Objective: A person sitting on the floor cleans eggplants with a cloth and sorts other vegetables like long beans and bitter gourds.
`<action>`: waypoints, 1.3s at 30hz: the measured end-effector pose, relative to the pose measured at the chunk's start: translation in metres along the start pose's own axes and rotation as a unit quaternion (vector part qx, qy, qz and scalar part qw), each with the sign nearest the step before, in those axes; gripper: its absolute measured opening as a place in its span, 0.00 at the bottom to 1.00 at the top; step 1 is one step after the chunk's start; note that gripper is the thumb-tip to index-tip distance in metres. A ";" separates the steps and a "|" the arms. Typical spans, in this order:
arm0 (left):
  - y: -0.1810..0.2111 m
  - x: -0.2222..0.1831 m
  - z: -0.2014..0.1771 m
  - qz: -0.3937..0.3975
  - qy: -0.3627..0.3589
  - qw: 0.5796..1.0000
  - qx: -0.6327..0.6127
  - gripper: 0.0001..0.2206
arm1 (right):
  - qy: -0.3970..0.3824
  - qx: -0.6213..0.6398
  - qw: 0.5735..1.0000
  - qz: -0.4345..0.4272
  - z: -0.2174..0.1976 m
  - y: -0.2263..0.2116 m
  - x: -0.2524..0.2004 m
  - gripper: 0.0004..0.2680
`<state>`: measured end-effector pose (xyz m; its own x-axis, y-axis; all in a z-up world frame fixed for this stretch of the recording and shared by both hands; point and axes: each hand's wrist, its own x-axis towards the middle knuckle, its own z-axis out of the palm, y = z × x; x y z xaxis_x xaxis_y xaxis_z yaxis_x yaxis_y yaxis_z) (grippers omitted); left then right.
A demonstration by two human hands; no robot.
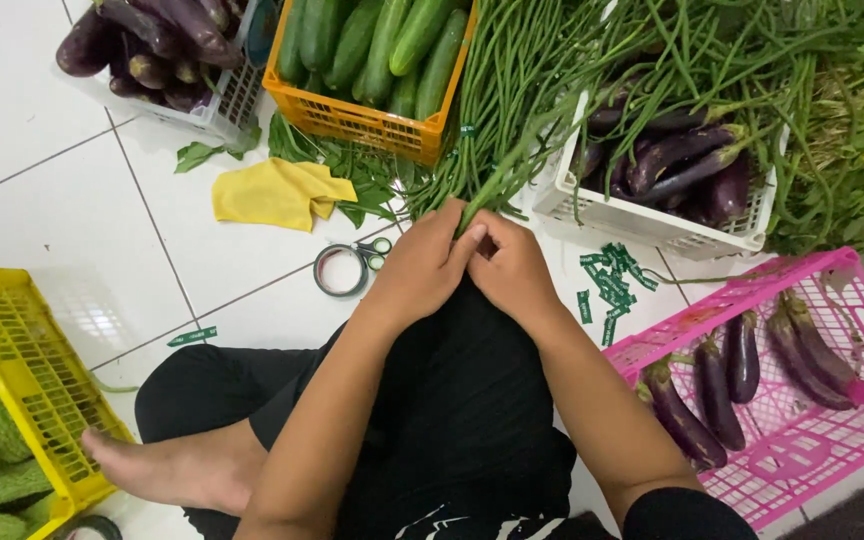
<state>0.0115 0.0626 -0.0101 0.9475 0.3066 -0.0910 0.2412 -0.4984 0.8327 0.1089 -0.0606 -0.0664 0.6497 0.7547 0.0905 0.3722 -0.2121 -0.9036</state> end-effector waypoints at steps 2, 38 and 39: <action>0.000 -0.001 -0.001 -0.004 0.011 1.000 -0.011 0.15 | -0.012 0.000 1.000 -0.008 -0.001 -0.008 -0.003 0.06; 0.016 0.000 0.028 0.099 0.170 0.966 0.169 0.09 | 0.104 0.316 0.940 -0.069 -0.133 -0.007 0.081 0.24; 0.014 -0.004 0.028 0.107 0.172 0.963 0.179 0.10 | 0.133 0.314 0.938 -0.058 -0.136 -0.001 0.083 0.25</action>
<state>0.0174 0.0321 -0.0134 0.8725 0.3860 0.2997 0.1633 -0.8083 0.5657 0.2523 -0.0823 -0.0009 0.8031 0.5501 0.2289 0.0402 0.3332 -0.9420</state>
